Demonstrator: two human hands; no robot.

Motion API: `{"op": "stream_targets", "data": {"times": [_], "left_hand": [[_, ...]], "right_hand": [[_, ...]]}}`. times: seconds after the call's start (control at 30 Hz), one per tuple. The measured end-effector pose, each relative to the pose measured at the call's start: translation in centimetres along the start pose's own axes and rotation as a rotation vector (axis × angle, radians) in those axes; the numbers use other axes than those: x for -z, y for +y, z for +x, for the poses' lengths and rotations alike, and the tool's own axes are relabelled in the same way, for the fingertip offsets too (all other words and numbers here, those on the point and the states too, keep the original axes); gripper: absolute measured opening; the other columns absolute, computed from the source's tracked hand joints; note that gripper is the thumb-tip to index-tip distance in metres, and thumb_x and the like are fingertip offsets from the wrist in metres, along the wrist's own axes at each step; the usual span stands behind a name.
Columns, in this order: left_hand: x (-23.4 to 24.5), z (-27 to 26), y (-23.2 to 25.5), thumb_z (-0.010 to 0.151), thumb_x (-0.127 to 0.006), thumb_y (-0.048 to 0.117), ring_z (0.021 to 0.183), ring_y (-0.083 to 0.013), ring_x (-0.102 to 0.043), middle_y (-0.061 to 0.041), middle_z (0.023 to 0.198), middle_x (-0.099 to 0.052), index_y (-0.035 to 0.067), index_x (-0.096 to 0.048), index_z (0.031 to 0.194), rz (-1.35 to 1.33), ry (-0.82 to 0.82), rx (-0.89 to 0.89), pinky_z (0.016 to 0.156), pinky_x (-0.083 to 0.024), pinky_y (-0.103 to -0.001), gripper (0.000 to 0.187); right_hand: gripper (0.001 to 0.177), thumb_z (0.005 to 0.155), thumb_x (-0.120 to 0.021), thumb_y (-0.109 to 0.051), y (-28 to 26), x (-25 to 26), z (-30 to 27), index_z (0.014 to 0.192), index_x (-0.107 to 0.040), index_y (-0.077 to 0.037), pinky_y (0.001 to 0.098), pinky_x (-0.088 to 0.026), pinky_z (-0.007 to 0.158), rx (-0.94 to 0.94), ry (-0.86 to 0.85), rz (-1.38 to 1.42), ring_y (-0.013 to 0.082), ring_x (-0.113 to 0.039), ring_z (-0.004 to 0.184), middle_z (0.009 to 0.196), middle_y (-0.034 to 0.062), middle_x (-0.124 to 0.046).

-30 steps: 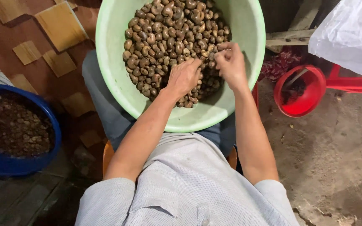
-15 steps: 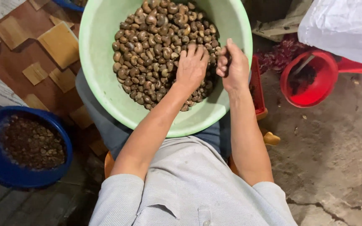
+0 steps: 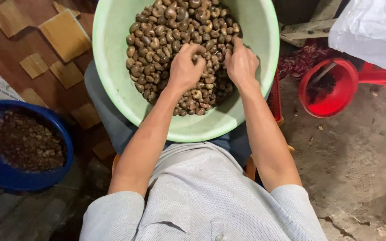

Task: Sorting and sifting through a large bowl of nuts by hand to separate or inspect them.

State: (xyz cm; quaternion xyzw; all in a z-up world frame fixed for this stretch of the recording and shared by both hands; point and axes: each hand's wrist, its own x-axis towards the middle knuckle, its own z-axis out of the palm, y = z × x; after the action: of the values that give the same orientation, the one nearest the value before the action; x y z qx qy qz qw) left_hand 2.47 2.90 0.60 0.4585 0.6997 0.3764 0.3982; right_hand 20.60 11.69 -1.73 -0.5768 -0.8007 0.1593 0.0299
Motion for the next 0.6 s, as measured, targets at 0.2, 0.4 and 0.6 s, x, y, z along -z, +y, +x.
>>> {"op": "stream_targets", "data": {"times": [0.2,0.4,0.6], "left_hand": [[1.1,0.5,-0.3,0.090,-0.045,0.003,0.062,-0.0072,-0.055,-0.001,0.071,-0.060,0.005,-0.068,0.097,-0.790,-0.010,0.314,0.049,-0.040,-0.020,0.024],[-0.1,-0.1,0.4,0.095,-0.058,0.020,0.112,-0.0253,-0.071,-0.013,0.122,-0.074,0.006,-0.072,0.117,-0.107,-0.163,0.165,0.100,-0.057,-0.043,0.029],[-4.6,0.1,0.0,0.091,-0.061,0.017,0.084,-0.0418,-0.068,-0.015,0.095,-0.073,0.007,-0.066,0.095,0.304,-0.116,-0.019,0.073,-0.054,-0.056,0.011]], "right_hand": [[0.026,0.096,-0.069,-0.022,1.0,-1.5,0.2,0.107,-0.055,-0.003,0.0571,-0.051,0.073,-0.067,-0.051,-0.006,0.0450,-0.067,0.079,0.089,0.0215,-0.069],[0.023,0.092,-0.064,-0.017,-4.4,7.1,-1.5,0.112,-0.064,-0.005,0.0197,-0.038,0.043,-0.488,-0.187,1.379,0.0067,-0.053,0.055,0.074,0.0004,-0.064],[0.029,0.098,-0.058,-0.025,-0.9,7.8,-3.7,0.118,-0.064,-0.005,0.0252,-0.049,0.053,-0.280,-0.240,1.999,0.0174,-0.066,0.078,0.101,0.0107,-0.069]]}}
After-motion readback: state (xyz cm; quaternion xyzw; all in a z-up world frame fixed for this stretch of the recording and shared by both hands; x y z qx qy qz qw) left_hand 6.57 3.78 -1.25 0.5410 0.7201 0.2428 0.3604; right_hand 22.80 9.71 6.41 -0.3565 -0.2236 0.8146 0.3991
